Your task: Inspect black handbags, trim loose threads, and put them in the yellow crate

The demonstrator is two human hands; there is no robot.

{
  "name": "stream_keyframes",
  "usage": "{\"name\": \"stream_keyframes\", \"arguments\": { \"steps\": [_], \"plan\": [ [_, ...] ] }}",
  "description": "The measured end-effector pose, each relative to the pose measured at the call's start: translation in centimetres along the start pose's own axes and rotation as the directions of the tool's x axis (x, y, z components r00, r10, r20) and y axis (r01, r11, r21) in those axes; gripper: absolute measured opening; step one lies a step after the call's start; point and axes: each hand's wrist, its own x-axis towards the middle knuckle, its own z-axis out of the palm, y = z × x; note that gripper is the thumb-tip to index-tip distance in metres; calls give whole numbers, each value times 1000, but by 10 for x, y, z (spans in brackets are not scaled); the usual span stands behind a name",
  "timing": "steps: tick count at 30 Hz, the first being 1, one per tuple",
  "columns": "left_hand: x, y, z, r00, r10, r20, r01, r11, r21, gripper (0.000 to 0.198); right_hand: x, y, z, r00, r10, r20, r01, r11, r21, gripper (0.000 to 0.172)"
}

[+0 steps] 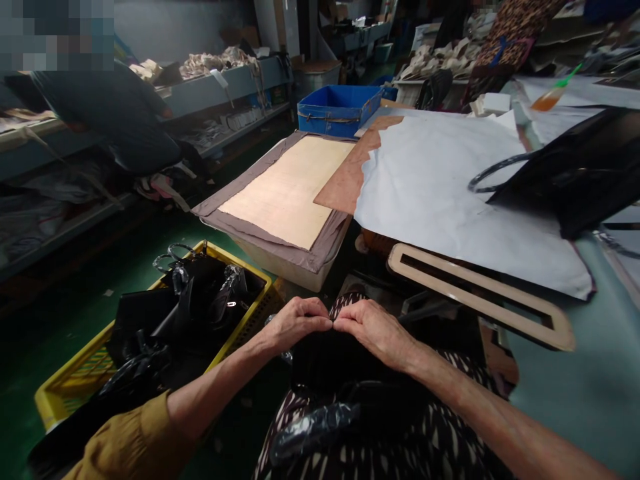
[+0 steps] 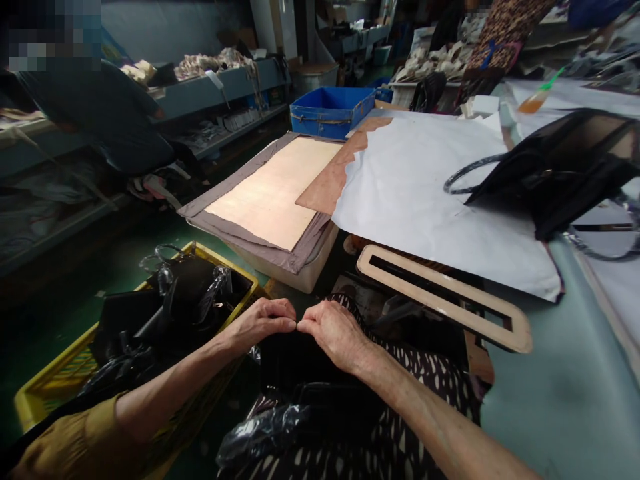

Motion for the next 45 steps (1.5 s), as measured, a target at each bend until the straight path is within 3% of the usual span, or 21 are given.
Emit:
{"name": "stream_keyframes", "arguments": {
  "steps": [6, 17, 29, 39, 45],
  "plan": [
    [1, 5, 1, 999, -43, 5, 44, 996, -71, 18, -17, 26, -16, 998, 19, 56, -18, 1000, -20, 30],
    [5, -2, 1, 999, -30, 19, 31, 997, -73, 19, -27, 46, -16, 999, 47, 12, -46, 997, -55, 30],
    [2, 4, 2, 998, 29, 59, -32, 998, 57, 23, -44, 46, -22, 992, 127, 15, -127, 992, -25, 33],
    [1, 5, 2, 999, 4, 51, -7, 999, 53, 25, -67, 60, -27, 987, 153, -51, -157, 985, -68, 32],
    [-2, 14, 5, 997, 33, 67, -42, 988, 147, 26, -69, 61, -24, 985, 154, -82, -159, 986, -53, 34]
  ]
}}
